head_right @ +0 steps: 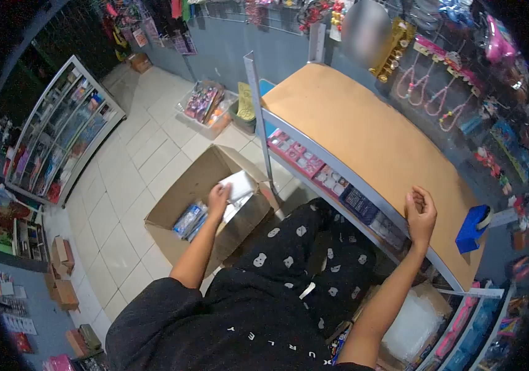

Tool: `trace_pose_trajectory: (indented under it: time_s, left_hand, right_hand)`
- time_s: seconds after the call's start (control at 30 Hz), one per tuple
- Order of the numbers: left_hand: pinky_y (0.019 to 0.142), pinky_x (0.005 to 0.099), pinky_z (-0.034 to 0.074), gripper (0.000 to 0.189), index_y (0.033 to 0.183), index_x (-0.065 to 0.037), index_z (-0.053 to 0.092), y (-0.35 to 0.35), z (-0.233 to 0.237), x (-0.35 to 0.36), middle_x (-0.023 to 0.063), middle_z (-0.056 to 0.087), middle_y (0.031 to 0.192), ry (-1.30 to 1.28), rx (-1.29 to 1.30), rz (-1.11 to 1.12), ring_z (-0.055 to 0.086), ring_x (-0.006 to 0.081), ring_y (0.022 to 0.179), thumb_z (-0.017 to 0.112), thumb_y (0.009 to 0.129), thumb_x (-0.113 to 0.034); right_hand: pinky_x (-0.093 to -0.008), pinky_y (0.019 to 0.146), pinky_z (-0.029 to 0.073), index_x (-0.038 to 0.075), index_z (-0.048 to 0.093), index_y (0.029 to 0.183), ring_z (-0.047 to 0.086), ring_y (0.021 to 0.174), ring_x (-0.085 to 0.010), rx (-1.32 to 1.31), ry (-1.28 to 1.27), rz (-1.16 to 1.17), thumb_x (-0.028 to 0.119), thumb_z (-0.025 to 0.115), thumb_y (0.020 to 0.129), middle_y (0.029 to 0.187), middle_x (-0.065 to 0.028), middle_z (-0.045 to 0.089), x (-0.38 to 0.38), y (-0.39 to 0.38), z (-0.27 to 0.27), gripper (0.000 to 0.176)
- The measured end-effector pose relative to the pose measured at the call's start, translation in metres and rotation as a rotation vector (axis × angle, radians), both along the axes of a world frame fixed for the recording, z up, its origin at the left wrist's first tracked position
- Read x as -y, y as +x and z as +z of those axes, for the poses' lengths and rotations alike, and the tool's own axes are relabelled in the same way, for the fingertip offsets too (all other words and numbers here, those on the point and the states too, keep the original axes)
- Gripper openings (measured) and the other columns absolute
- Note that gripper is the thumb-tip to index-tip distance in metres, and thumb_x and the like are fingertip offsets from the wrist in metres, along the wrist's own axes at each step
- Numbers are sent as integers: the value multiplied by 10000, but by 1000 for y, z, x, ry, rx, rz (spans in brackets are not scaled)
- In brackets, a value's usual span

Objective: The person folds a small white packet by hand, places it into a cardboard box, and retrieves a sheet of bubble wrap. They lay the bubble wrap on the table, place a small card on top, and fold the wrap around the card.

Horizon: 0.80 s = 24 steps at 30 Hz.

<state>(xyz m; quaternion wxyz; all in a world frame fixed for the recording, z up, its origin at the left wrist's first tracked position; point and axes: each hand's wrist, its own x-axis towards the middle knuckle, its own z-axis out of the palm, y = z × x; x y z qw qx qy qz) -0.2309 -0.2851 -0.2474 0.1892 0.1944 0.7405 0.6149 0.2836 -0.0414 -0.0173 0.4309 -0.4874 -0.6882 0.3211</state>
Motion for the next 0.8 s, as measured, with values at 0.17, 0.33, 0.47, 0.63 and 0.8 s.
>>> trace_pose_trajectory:
  time_s: [0.17,0.33,0.47,0.63,0.8]
  left_hand:
    - [622,342,512,522,1070,-61,679,-75,-81,106,54,638,869,-324,387,194,618,188,728,728,952,-567]
    - [651,352,521,550,1213,-132,640,-70,-99,151,42,626,1139,-401,759,232,628,236,885,788,908,-565]
    - [663,340,530,519,1165,-113,657,-64,-112,156,34,648,1072,-545,842,266,639,213,855,844,882,-505]
    - [593,330,509,485,1097,-106,680,-56,-122,152,26,718,954,-516,794,176,678,179,734,884,849,-470]
    - [614,349,507,517,1195,-138,671,-56,-127,140,9,716,949,-587,745,127,697,186,761,896,843,-444]
  right_hand:
    - [-241,742,526,-15,679,1226,636,884,-102,22,41,-5,160,740,991,999,-41,674,0,-1,-2,298]
    - [-260,798,525,-9,692,1204,642,902,-114,84,64,-30,149,733,997,971,-36,682,-4,4,-8,264]
    - [-277,847,527,-10,702,1186,651,920,-123,97,53,-53,161,736,999,992,-41,696,-5,4,-6,256]
    - [-267,843,524,-21,700,1172,653,920,-119,104,18,-62,166,738,999,985,-39,701,-6,6,-7,257]
    - [-261,841,521,-31,702,1157,652,927,-113,107,54,-58,170,742,1000,987,-37,705,-8,7,-10,259]
